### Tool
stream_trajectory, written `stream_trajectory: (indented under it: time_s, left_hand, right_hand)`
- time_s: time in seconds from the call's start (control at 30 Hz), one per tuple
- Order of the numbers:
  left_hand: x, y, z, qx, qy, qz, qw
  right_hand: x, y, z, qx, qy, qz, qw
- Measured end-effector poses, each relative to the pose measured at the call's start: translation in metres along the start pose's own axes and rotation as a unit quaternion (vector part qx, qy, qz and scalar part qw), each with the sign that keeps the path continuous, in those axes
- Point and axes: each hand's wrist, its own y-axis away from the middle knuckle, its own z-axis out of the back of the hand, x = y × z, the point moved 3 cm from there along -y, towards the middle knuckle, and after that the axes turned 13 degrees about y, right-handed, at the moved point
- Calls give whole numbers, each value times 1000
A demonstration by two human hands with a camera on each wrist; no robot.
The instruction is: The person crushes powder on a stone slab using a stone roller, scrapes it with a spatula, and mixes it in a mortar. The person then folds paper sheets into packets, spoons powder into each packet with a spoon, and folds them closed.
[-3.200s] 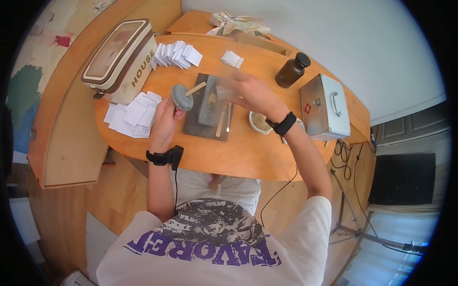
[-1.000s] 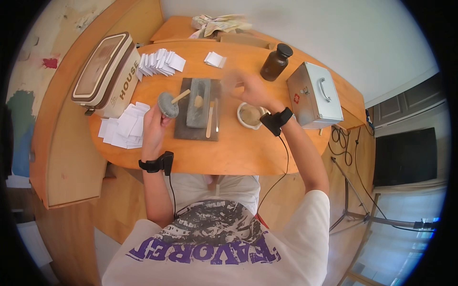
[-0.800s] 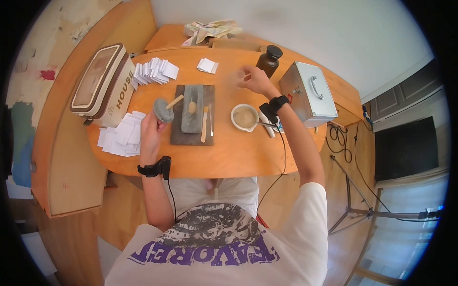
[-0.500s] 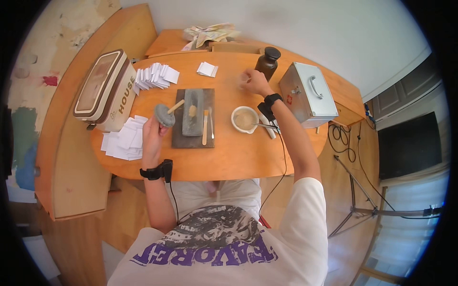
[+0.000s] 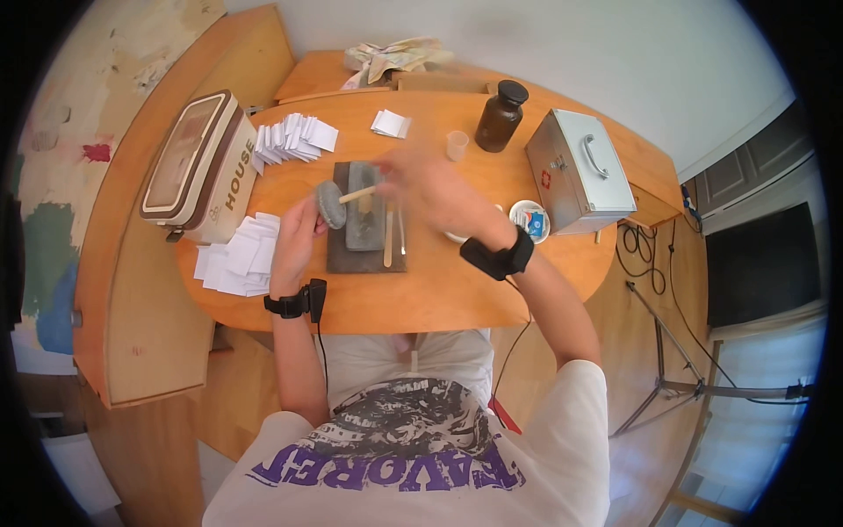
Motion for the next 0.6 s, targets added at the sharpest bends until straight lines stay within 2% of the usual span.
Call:
stream_trajectory:
  time_s: [0.03,0.1,0.13,0.2,0.33,0.4,0.43,0.5,0.6]
  left_hand:
    - [3,-5,-5,2,0,2,1000]
    - [8,-14,-11,23,-33,-15,999]
    - [10,-16,-8,21,-34,-14,999]
    - [14,-22,-8,82,-106,-28,991]
    - [17,-27,-5,62,-188,-37,980]
    - [17,-30,-5,53,-279,-72,956]
    - [17,-32,-5,54,-279,-74,956]
    - [14,-29,-6,68,-337,-135,929]
    - [17,-25,-2,89,-340,-132,927]
  right_hand:
    - [8,2,-9,-1,0,-2,1000]
    - [15,2,-24,65,89,-25,994]
    - [2,1,-34,42,95,-7,995]
    - [-9,-2,-38,41,80,-19,996]
    - [-29,-3,-49,29,52,-36,998]
    - [-36,-1,-56,21,73,-37,996]
    - [-39,-1,-59,15,94,-38,995]
    - [-46,2,-64,14,88,-34,995]
    - [-44,9,-66,20,69,-49,996]
